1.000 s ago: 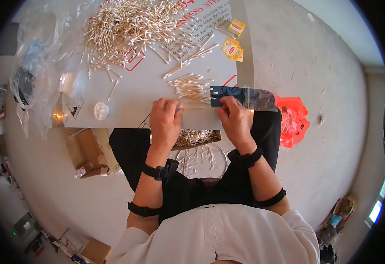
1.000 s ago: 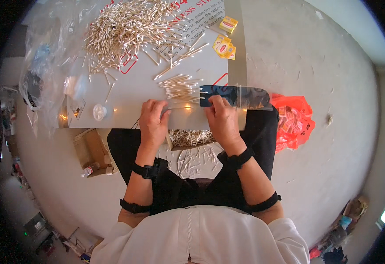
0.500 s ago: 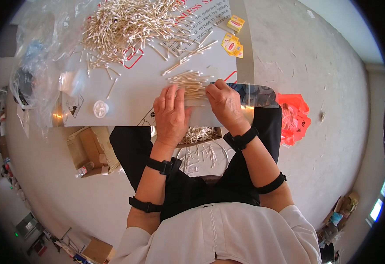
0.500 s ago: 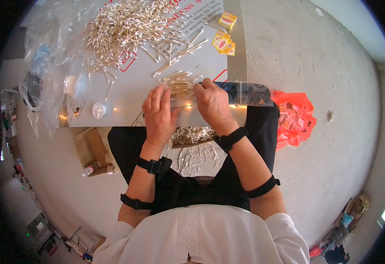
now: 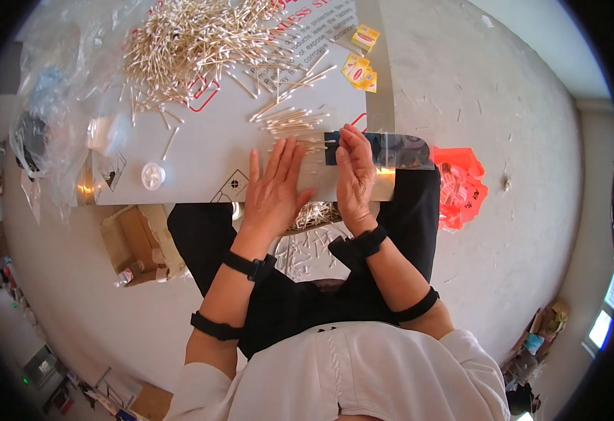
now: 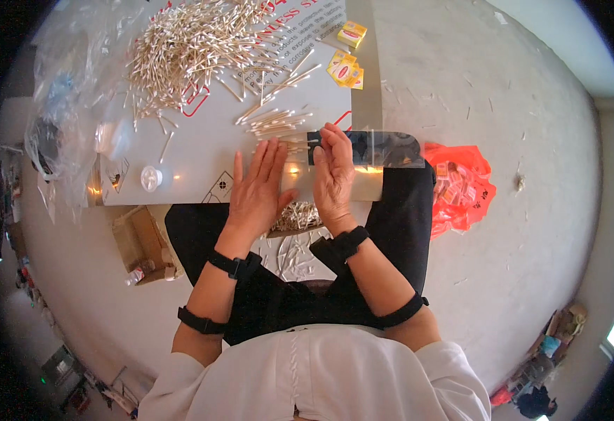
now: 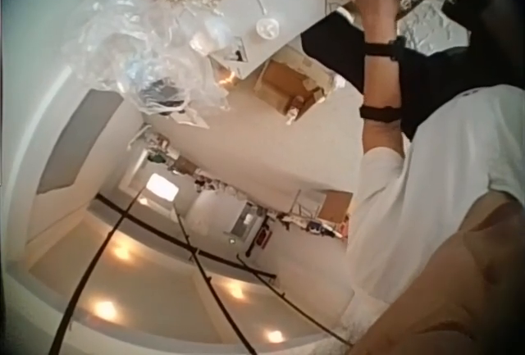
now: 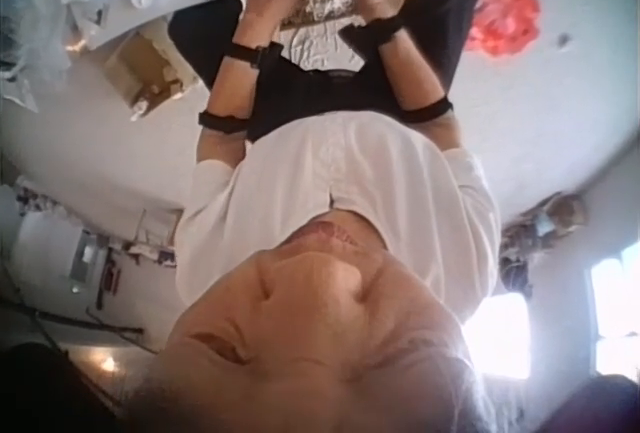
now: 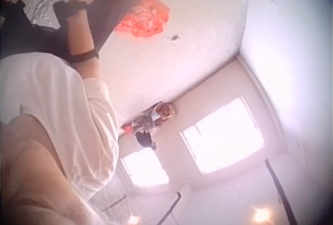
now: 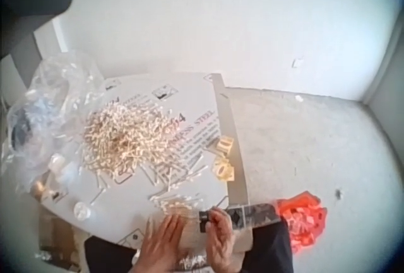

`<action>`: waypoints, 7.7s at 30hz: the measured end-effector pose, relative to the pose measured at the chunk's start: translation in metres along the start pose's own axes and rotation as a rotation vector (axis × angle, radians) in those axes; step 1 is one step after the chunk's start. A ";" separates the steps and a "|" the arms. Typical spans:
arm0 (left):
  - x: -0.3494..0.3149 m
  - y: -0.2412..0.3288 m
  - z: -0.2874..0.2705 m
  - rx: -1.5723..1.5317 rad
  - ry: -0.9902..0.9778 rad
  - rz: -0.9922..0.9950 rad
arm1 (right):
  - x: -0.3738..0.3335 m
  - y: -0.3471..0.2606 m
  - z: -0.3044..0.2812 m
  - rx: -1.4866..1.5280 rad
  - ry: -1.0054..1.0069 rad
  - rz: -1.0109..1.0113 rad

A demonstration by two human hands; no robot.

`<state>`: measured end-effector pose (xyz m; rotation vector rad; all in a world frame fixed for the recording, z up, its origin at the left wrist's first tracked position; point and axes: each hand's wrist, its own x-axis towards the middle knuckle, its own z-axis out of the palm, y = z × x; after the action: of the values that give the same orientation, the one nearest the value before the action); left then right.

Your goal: The person is counting and packaging cotton swabs into small plastic bags, adding labels to the bags.

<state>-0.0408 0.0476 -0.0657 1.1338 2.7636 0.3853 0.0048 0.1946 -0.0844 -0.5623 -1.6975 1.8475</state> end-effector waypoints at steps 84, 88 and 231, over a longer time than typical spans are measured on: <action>0.002 0.001 0.014 -0.007 0.202 -0.076 | 0.081 -0.002 0.014 -0.867 -0.501 -0.535; -0.003 -0.003 0.022 -0.006 0.143 -0.119 | 0.082 0.000 0.017 -0.968 -0.610 -0.603; 0.014 -0.003 0.020 -0.002 0.131 0.021 | 0.008 0.000 -0.016 -0.882 -0.230 -0.231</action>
<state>-0.0480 0.0590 -0.0862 1.1784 2.8639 0.4819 0.0093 0.2121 -0.0852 -0.4534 -2.5946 0.9600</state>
